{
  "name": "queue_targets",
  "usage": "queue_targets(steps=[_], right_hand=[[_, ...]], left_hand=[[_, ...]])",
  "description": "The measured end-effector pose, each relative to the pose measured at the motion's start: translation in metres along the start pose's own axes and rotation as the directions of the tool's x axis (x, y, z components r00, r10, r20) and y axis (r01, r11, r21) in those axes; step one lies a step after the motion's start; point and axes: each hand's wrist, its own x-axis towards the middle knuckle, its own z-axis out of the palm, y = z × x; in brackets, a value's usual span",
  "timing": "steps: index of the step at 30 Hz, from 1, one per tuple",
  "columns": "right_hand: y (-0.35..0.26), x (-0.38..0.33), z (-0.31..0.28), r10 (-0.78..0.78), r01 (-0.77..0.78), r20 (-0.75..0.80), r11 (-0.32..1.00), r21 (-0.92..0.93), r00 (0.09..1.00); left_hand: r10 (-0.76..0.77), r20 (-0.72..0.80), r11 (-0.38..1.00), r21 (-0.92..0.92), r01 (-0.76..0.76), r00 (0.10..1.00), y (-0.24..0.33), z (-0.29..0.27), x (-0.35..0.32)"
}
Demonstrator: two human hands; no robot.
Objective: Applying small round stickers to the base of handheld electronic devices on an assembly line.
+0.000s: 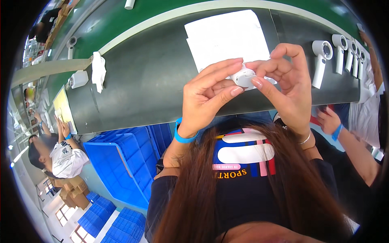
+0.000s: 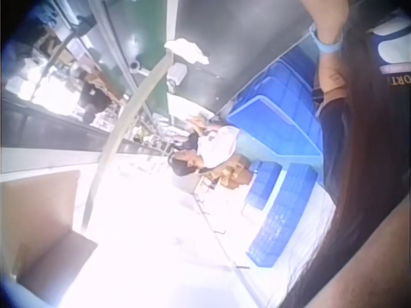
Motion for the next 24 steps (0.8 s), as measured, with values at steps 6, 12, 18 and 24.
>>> queue_targets(steps=[6, 12, 18, 24], right_hand=[[0.0006, 0.0, -0.0007, 0.004, -0.004, 0.0, 1.0, -0.02, 1.0], [-0.0006, 0.0004, -0.0011, -0.005, 0.006, 0.009, 0.998, -0.059, 1.0], [-0.0007, 0.0011, -0.0018, 0.01, -0.009, 0.008, 0.999, -0.054, 1.0], [-0.0002, 0.0016, -0.0025, 0.007, -0.007, 0.011, 0.999, -0.054, 1.0]], left_hand=[[-0.004, -0.003, 1.0, -0.003, 0.004, 1.0, 0.0001, 0.0007, 0.0], [-0.024, -0.01, 1.0, 0.003, 0.024, 1.0, 0.0019, 0.0009, 0.0001], [-0.036, -0.01, 0.999, -0.006, 0.036, 0.999, 0.0027, 0.0009, 0.0007], [-0.043, -0.016, 0.999, -0.009, 0.043, 0.999, 0.0029, 0.0015, 0.0009]])
